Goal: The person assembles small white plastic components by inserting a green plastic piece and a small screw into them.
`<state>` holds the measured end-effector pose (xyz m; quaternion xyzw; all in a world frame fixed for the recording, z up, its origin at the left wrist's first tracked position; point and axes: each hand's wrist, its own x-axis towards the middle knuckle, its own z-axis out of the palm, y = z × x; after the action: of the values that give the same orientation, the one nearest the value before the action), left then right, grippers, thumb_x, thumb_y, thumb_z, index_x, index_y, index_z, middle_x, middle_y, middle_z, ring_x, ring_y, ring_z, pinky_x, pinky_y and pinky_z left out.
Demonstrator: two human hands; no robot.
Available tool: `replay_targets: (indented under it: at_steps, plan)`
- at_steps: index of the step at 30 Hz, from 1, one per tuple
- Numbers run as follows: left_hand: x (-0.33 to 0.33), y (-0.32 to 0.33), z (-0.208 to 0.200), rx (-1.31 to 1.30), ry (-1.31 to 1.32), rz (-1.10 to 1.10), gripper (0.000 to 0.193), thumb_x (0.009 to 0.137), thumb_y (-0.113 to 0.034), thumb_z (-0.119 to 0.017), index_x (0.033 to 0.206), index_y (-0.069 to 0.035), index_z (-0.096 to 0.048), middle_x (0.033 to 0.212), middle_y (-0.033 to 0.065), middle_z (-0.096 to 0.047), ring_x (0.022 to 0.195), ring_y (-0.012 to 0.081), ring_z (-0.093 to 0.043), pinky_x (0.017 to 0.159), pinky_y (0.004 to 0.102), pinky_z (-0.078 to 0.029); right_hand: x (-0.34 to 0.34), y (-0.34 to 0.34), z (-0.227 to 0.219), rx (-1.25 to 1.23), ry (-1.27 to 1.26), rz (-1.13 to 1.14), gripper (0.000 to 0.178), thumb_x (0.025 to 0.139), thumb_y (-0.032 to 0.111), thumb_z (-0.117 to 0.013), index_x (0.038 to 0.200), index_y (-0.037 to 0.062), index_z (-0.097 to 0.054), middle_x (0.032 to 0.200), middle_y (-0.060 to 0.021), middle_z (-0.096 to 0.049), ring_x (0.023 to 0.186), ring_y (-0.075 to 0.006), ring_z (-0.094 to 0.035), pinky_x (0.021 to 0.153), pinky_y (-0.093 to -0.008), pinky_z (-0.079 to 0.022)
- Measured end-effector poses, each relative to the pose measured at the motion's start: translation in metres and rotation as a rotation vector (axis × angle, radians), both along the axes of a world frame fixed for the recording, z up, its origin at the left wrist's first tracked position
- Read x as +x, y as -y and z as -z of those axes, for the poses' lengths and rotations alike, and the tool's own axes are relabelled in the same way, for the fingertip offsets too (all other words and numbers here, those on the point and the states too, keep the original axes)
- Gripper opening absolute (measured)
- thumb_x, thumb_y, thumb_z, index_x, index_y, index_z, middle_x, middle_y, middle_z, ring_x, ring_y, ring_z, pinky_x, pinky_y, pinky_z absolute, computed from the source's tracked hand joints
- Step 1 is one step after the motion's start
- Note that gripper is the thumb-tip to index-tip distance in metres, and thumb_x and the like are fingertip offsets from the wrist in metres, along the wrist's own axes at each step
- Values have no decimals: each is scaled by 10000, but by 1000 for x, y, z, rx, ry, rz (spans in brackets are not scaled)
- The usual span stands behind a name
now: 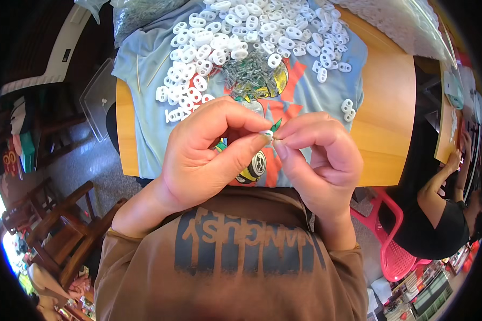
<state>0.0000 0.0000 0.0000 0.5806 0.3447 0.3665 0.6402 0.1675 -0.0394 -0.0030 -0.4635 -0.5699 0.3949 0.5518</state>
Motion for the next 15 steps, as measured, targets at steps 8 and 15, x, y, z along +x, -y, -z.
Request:
replay_targets:
  at_steps: [8, 15]
  plan:
    - [0, 5, 0, 28, -5, -25, 135, 793, 30, -569, 926, 11, -581, 791, 52, -535, 690, 82, -542, 593, 198, -429, -4, 2, -3, -3, 42, 55, 184, 642, -97, -626, 759, 28, -559, 746, -80, -602, 684, -189, -589, 627, -265, -459]
    - [0, 8, -3, -104, 88, 2, 162, 816, 48, -533, 970, 22, -577, 852, 57, -530, 662, 75, -555, 582, 173, -433, -4, 5, 0, -56, -81, 74, 169, 658, -97, -618, 764, 20, -560, 762, -89, -608, 694, -172, -589, 629, -261, -458]
